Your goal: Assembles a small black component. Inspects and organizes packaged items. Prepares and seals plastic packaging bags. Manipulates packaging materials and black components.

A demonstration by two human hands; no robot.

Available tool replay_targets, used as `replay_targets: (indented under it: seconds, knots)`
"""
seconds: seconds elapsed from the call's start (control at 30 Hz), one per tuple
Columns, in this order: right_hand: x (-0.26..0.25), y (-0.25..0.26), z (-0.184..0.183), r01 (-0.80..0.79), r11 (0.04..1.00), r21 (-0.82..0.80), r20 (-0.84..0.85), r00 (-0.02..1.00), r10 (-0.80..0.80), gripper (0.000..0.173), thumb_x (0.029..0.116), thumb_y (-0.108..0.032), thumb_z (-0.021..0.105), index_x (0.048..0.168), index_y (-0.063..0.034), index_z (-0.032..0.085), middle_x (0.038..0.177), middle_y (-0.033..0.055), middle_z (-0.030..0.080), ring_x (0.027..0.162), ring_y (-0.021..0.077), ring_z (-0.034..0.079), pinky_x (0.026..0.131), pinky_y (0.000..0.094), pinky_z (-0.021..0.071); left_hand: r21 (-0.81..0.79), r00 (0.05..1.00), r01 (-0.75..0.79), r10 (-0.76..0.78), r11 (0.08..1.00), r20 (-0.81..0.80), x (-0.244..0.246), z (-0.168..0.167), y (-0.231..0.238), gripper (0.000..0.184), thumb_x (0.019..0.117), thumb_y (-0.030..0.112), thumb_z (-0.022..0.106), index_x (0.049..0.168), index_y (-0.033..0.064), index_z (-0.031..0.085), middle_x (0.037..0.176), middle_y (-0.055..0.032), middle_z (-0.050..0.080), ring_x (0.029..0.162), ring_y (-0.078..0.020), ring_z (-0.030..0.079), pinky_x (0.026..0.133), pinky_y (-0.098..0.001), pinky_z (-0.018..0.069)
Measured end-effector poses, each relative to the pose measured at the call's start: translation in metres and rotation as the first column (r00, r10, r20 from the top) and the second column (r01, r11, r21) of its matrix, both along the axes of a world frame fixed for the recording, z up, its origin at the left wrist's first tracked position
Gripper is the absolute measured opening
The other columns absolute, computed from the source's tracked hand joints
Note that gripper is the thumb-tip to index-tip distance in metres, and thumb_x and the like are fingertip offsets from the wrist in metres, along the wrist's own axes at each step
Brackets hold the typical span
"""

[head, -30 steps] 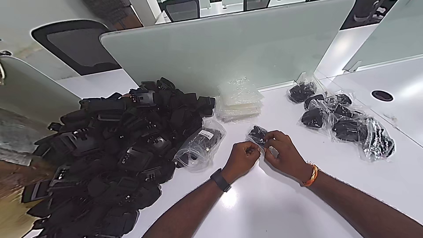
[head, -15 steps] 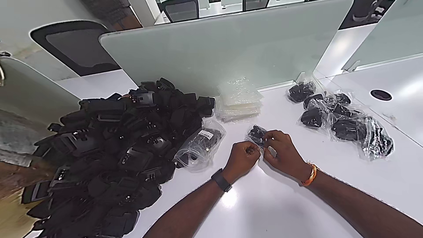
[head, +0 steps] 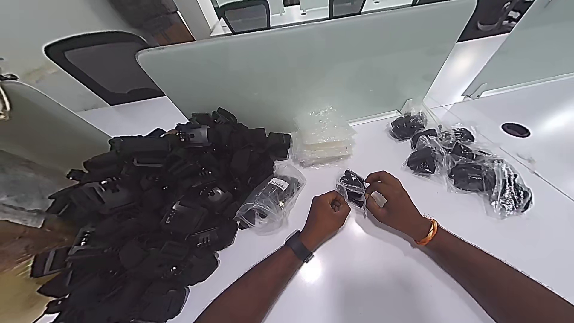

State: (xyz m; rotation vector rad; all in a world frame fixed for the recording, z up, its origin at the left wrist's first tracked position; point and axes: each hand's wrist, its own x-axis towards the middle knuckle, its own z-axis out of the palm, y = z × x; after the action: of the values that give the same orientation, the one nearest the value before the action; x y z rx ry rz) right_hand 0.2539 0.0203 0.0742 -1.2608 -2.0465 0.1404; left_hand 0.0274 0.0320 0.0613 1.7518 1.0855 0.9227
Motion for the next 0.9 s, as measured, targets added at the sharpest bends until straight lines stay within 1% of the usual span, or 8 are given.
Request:
replay_targets:
  seconds: [0.13,0.23,0.3,0.47,0.57,0.67,0.77,0.9]
  knots:
    - [-0.0022,-0.0012,-0.0020,-0.015,1.000,-0.010,-0.008,1.000,0.015,0.020,0.0925,-0.027,0.058,0.089,-0.0109,0.071,0.113,0.0082,0.068,0.107,0.0223,0.062,0.088,0.0448,0.0492,0.032,0.999,-0.025,0.027,0.999,-0.039,0.0015,0.0003,-0.0019,0.023,0.0924,0.029,0.068,0.087,0.0060,0.068,0.069,0.0018,0.063,0.058,-0.0043,0.058,0.057,-0.0220,0.0497]
    - [-0.0048,-0.0030,-0.0018,-0.021,1.000,-0.013,-0.006,1.000,0.021,0.020,0.0927,-0.027,0.058,0.090,-0.0111,0.071,0.114,0.0089,0.068,0.108,0.0227,0.062,0.088,0.0439,0.0492,0.084,0.993,-0.082,0.089,0.993,-0.083,0.0013,-0.0009,-0.0018,0.029,0.0917,0.034,0.072,0.081,0.0073,0.066,0.063,0.0026,0.059,0.054,-0.0055,0.054,0.054,-0.0242,0.0473]
    - [-0.0064,-0.0040,-0.0014,-0.025,1.000,-0.010,-0.012,1.000,0.025,0.020,0.0921,-0.026,0.058,0.090,-0.0111,0.071,0.114,0.0087,0.068,0.108,0.0222,0.062,0.088,0.0431,0.0494,0.123,0.987,-0.123,0.135,0.985,-0.093,0.0008,-0.0007,-0.0020,0.028,0.0910,0.032,0.072,0.080,0.0078,0.065,0.062,0.0024,0.058,0.053,-0.0061,0.053,0.053,-0.0246,0.0468]
    - [-0.0088,-0.0042,-0.0015,-0.039,0.999,-0.003,-0.021,0.999,0.039,0.019,0.0924,-0.026,0.059,0.090,-0.0108,0.071,0.113,0.0084,0.068,0.108,0.0218,0.062,0.089,0.0423,0.0500,0.221,0.984,-0.164,0.175,0.962,-0.033,0.0018,-0.0044,-0.0026,0.018,0.0902,0.018,0.071,0.080,0.0051,0.062,0.065,0.0003,0.057,0.055,-0.0061,0.052,0.053,-0.0224,0.0454]
    - [-0.0088,-0.0037,-0.0025,-0.028,1.000,0.004,-0.029,0.999,0.028,0.020,0.0923,-0.026,0.058,0.090,-0.0103,0.070,0.112,0.0088,0.068,0.106,0.0219,0.063,0.088,0.0433,0.0498,0.349,0.977,-0.174,0.205,0.921,-0.055,0.0023,-0.0076,-0.0021,0.013,0.0909,0.012,0.065,0.081,0.0035,0.064,0.071,-0.0037,0.060,0.061,-0.0100,0.056,0.058,-0.0249,0.0490]
    - [-0.0076,-0.0031,-0.0029,0.012,1.000,0.002,-0.070,0.997,-0.012,0.019,0.0915,-0.025,0.060,0.090,-0.0099,0.071,0.111,0.0087,0.068,0.105,0.0214,0.063,0.087,0.0425,0.0512,0.469,0.967,-0.127,0.215,0.874,-0.139,0.0010,-0.0056,-0.0036,0.013,0.0934,0.009,0.060,0.093,0.0036,0.072,0.086,-0.0082,0.067,0.073,-0.0143,0.065,0.068,-0.0289,0.0567]
    - [-0.0061,-0.0012,-0.0038,0.051,0.999,-0.003,-0.109,0.993,-0.051,0.018,0.0903,-0.024,0.060,0.089,-0.0095,0.071,0.109,0.0085,0.068,0.104,0.0205,0.064,0.087,0.0404,0.0522,0.569,0.946,-0.066,0.233,0.820,-0.225,0.0004,-0.0050,-0.0038,0.023,0.0960,0.008,0.058,0.108,0.0087,0.078,0.091,-0.0102,0.068,0.078,-0.0188,0.067,0.072,-0.0332,0.0588]
    - [-0.0071,-0.0013,-0.0028,0.044,0.999,0.000,-0.133,0.990,-0.044,0.018,0.0902,-0.022,0.060,0.089,-0.0082,0.071,0.108,0.0085,0.067,0.102,0.0186,0.064,0.087,0.0375,0.0532,0.601,0.910,-0.011,0.258,0.799,-0.326,-0.0001,-0.0034,-0.0040,0.026,0.0969,0.009,0.057,0.111,0.0132,0.079,0.093,-0.0109,0.067,0.082,-0.0211,0.067,0.072,-0.0340,0.0579]
